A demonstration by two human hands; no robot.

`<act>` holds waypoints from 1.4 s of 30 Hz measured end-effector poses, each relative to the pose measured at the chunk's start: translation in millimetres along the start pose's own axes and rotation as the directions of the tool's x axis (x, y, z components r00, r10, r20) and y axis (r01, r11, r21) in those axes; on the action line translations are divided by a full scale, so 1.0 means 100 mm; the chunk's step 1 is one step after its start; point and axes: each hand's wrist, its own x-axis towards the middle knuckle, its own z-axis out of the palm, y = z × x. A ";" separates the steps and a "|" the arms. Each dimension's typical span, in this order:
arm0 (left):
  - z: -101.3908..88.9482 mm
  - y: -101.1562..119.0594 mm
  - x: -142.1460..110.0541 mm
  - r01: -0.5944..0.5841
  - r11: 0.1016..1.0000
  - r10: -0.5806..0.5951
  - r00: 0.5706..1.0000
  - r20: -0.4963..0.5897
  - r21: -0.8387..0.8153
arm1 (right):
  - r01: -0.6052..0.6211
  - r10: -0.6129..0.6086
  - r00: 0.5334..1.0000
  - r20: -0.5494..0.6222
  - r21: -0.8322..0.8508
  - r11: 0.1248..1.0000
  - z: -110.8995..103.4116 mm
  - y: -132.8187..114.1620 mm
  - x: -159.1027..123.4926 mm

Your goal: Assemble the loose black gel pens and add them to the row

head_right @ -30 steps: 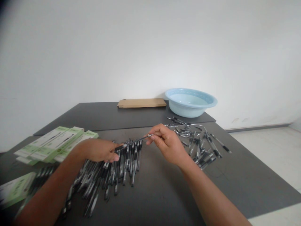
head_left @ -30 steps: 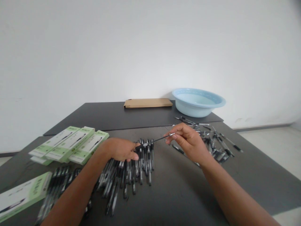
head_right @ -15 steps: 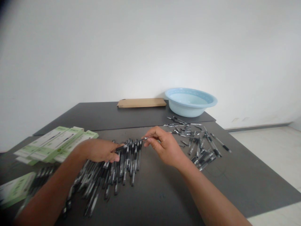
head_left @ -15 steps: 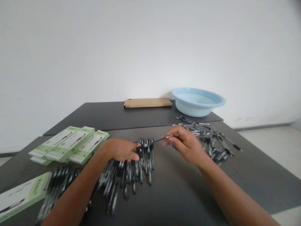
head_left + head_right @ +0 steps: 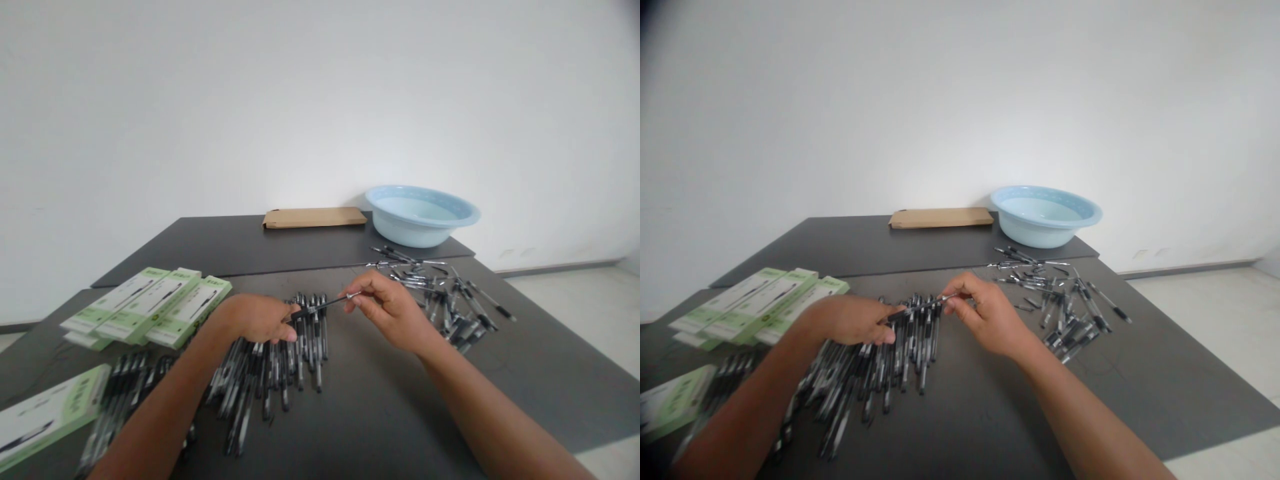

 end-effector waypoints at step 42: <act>0.02 0.08 0.03 0.028 0.987 -0.024 0.999 -0.029 0.156 | 0.056 -0.038 0.994 0.106 -0.169 0.984 0.18 0.00 -0.01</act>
